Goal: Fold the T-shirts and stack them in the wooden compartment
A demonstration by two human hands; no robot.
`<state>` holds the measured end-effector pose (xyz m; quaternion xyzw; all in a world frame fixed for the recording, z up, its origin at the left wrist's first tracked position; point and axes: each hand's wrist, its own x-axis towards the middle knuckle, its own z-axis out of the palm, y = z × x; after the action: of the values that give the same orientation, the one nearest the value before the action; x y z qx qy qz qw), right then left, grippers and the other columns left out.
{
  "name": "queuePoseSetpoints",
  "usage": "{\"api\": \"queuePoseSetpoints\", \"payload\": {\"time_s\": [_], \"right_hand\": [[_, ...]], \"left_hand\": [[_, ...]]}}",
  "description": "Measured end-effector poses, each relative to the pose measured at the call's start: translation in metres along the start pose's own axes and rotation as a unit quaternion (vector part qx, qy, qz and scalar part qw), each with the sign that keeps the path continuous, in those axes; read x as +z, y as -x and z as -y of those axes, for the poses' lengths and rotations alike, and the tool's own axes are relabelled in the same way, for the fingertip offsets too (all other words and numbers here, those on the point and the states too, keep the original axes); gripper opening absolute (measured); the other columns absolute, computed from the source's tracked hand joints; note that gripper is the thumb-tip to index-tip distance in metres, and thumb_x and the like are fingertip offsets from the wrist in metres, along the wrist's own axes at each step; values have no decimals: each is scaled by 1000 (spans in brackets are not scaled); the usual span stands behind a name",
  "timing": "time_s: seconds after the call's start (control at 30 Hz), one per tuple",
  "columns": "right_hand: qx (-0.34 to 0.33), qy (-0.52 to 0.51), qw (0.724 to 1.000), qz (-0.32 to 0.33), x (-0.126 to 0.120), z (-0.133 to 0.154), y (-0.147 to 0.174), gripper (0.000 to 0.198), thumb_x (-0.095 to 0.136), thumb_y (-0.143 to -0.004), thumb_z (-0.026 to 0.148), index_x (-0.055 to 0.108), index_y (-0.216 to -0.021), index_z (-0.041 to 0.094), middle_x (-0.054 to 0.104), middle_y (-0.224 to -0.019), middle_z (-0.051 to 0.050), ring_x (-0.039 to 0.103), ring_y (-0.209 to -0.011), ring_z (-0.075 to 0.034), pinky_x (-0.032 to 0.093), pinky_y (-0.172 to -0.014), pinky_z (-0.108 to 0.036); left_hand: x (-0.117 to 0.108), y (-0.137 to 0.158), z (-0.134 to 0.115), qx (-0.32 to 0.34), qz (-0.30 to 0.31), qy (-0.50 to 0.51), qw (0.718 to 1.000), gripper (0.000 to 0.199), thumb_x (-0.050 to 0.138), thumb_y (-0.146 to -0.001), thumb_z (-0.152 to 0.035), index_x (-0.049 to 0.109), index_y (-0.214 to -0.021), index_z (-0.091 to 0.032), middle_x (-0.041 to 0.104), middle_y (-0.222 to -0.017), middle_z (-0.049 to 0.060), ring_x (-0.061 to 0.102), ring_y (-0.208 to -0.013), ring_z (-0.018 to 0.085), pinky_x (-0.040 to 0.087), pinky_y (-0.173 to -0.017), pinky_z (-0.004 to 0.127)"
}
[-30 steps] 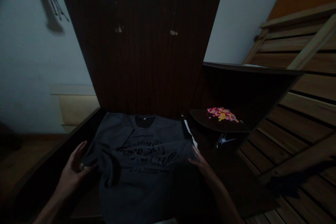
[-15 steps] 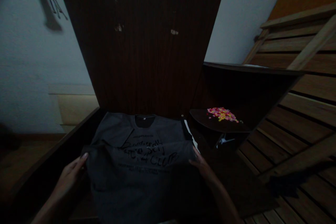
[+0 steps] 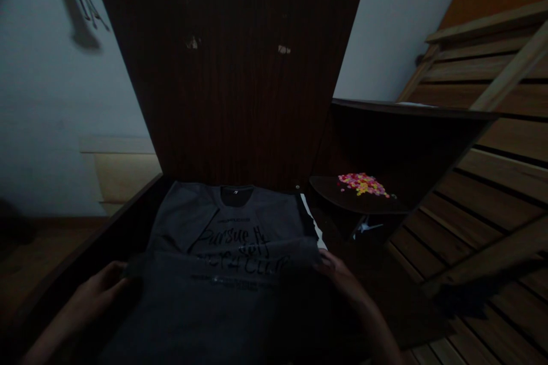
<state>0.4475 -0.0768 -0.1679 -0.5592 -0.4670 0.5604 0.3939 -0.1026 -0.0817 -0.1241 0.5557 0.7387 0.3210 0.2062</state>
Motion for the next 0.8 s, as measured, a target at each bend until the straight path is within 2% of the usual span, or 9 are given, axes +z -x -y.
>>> {"api": "queuePoseSetpoints", "payload": {"time_s": [0.1, 0.17, 0.27, 0.43, 0.5, 0.67, 0.8], "right_hand": [[-27, 90, 995, -40, 0, 15, -5, 44, 67, -70, 59, 68, -88, 19, 72, -83, -5, 66, -78, -23, 50, -71, -31], [-47, 161, 982, -90, -1, 23, -13, 44, 61, -72, 63, 62, -69, 19, 64, -64, -1, 60, -62, -18, 44, -59, -27], [-78, 250, 951, -164, -1, 34, -30, 45, 57, -72, 62, 56, -58, 20, 57, -54, 1, 53, -55, -15, 38, -53, -26], [-86, 376, 896, -219, 4, 55, -60, 29, 59, -75, 44, 53, -56, 22, 62, -58, -1, 56, -58, -16, 37, -55, -26], [-90, 393, 886, -229, 6, 64, -73, 25, 59, -75, 39, 51, -57, 23, 63, -61, -2, 58, -60, -17, 37, -56, -26], [-93, 358, 906, -204, 10, 75, -108, 11, 64, -73, 31, 60, -75, 22, 69, -81, -5, 64, -74, -18, 44, -66, -26], [-48, 336, 920, -194, 13, 71, -137, 25, 70, -70, 32, 63, -92, 21, 70, -89, -6, 65, -80, -18, 46, -69, -26]], "left_hand": [[9, -13, -1, 5, -6, 6, 1000, 35, 62, -55, -46, 64, -83, -25, 73, -84, 5, 69, -76, 28, 54, -69, 33], [14, -25, -6, 25, -53, -24, 998, 38, 61, -55, -45, 62, -87, -23, 72, -92, 10, 68, -85, 32, 54, -78, 39], [19, -42, -22, 71, -116, -71, 988, 43, 55, -61, -45, 60, -95, -19, 68, -106, 17, 63, -101, 35, 49, -90, 45], [28, -74, -55, 128, -122, -119, 977, 51, 47, -74, -45, 57, -112, -12, 64, -115, 18, 59, -111, 32, 44, -97, 41], [31, -89, -65, 136, -113, -144, 974, 52, 46, -77, -45, 56, -115, -10, 63, -117, 19, 58, -112, 31, 43, -98, 40], [39, -127, -80, 114, -90, -172, 974, 54, 46, -81, -39, 52, -124, -7, 61, -124, 20, 57, -115, 31, 42, -98, 37], [40, -151, -89, 102, -77, -166, 978, 54, 46, -83, -38, 53, -125, -5, 61, -125, 22, 57, -117, 32, 42, -97, 36]]}}
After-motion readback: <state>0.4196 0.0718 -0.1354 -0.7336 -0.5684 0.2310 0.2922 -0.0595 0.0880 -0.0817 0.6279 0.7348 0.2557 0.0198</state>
